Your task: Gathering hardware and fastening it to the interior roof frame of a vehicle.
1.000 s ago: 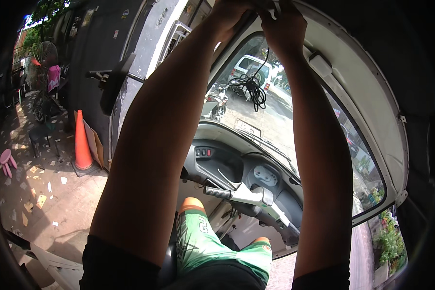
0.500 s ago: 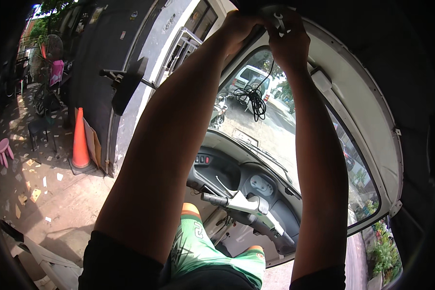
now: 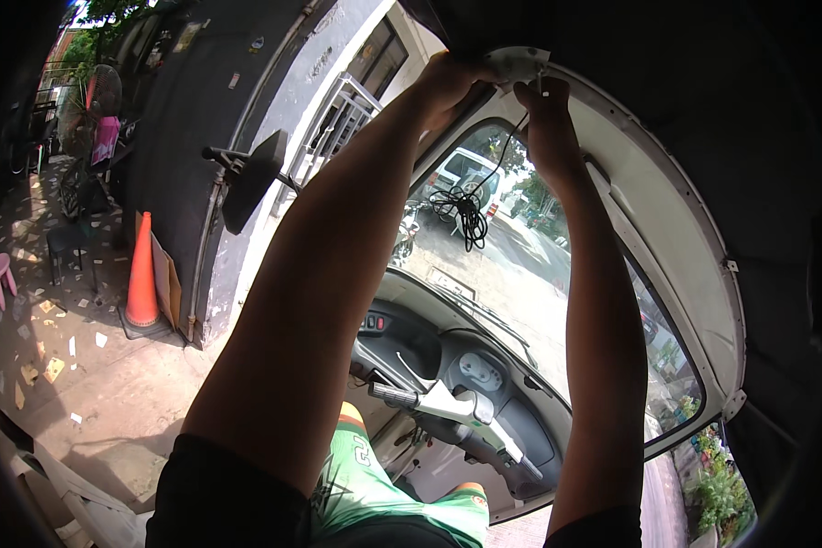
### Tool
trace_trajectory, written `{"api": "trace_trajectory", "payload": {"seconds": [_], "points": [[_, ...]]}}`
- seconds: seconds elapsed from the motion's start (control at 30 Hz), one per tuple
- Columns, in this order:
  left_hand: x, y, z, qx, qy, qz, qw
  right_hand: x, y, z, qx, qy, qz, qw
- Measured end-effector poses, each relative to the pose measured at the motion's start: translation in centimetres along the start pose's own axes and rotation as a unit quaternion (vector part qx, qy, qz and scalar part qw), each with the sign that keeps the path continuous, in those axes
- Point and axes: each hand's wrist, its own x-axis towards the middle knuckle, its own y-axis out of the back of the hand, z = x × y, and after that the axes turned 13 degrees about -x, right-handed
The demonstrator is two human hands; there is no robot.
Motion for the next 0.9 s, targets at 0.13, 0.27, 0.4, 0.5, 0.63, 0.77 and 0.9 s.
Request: {"api": "trace_trajectory", "payload": {"seconds": [0.13, 0.27, 0.4, 0.5, 0.63, 0.77, 0.9], "points": [[0.1, 2.1, 0.3, 0.006, 0.001, 0.012, 1.0, 1.1, 2.4, -0.7, 0.324, -0.158, -0.211, 0.909], [0.0, 0.5, 0.0, 0.011, 0.014, 0.021, 1.0, 2.1, 3.8, 0.5, 0.383, -0.239, -0.252, 0.856], [-0.3, -0.1, 0.0, 0.007, 0.009, 0.008, 1.0, 3.4, 4.0, 0.2, 0.353, -0.236, -0.23, 0.876], [-0.1, 0.4, -0.2, 0.009, -0.013, 0.001, 1.0, 4.8, 4.2, -0.2, 0.301, -0.259, -0.256, 0.881], [0.7, 1.7, -0.3, 0.07, -0.051, 0.031, 0.996, 5.4, 3.8, -0.8, 0.238, -0.305, -0.297, 0.873], [0.3, 0.6, -0.4, 0.031, -0.019, 0.025, 0.999, 4.0, 2.8, 0.1, 0.269, -0.324, -0.29, 0.86], [-0.2, 1.2, 0.1, -0.016, -0.051, 0.0, 0.999, 3.3, 1.5, -5.8, 0.503, -0.445, -0.21, 0.711]]}}
